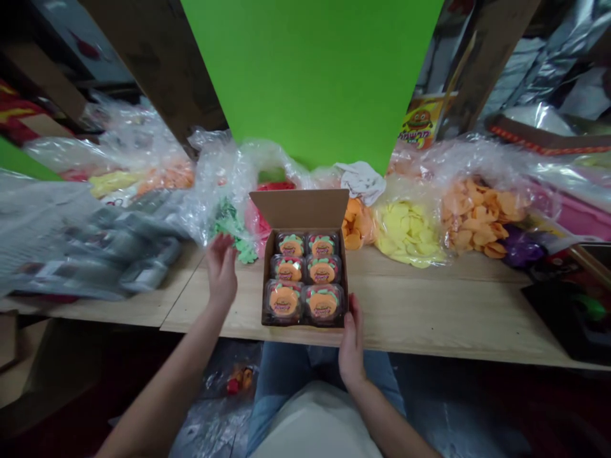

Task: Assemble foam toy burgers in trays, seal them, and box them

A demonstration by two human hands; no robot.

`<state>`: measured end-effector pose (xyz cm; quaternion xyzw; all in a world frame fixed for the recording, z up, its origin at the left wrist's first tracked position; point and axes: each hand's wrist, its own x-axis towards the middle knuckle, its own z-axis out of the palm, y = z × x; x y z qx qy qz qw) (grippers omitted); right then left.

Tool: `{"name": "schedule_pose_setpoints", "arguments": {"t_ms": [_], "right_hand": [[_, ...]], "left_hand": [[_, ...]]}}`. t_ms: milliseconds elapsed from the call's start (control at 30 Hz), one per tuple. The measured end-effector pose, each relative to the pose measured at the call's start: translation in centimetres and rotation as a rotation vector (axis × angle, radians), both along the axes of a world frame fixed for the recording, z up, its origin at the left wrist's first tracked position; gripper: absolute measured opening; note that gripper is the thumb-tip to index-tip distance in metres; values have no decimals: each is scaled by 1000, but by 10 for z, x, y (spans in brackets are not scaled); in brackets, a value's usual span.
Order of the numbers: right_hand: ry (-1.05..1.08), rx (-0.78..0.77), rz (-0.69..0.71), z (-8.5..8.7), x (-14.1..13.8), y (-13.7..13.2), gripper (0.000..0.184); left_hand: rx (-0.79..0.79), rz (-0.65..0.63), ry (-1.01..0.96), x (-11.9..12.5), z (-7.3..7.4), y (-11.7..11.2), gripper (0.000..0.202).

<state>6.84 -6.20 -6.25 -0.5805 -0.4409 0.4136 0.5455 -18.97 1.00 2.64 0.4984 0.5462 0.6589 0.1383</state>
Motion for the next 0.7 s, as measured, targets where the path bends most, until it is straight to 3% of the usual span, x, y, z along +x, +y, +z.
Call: {"name": "schedule_pose_setpoints", "arguments": {"t_ms": [33,100,133,200,267,367,433,533,600,700], "right_hand": [[6,8,-35,0,-3,2,50],[13,10,-109,1,-8,10,48],[7,10,-145,3,-10,16,47],[-16,17,-200,6,-11,29,46],[-43,27,-225,10,-8,43,45],[-62,50,-193,12,7,59,43],[-107,121,-158,15,21,61,40],[-324,332,-183,34,37,50,31],[-547,548,-28,57,37,40,24],[-885,726,419,93,15,33,27]], "left_hand": [[35,-4,16,-9,19,29,46],[19,-203,57,-18,52,77,47],[-29,-310,71,-17,62,94,46],[-126,-465,83,-9,67,105,51],[-197,-548,84,5,56,91,64],[-207,-617,221,22,36,48,71],[-121,-592,393,27,35,25,69],[-8,-542,542,26,47,11,68],[-25,-543,576,22,56,12,64],[-77,-504,567,16,62,23,62]]}}
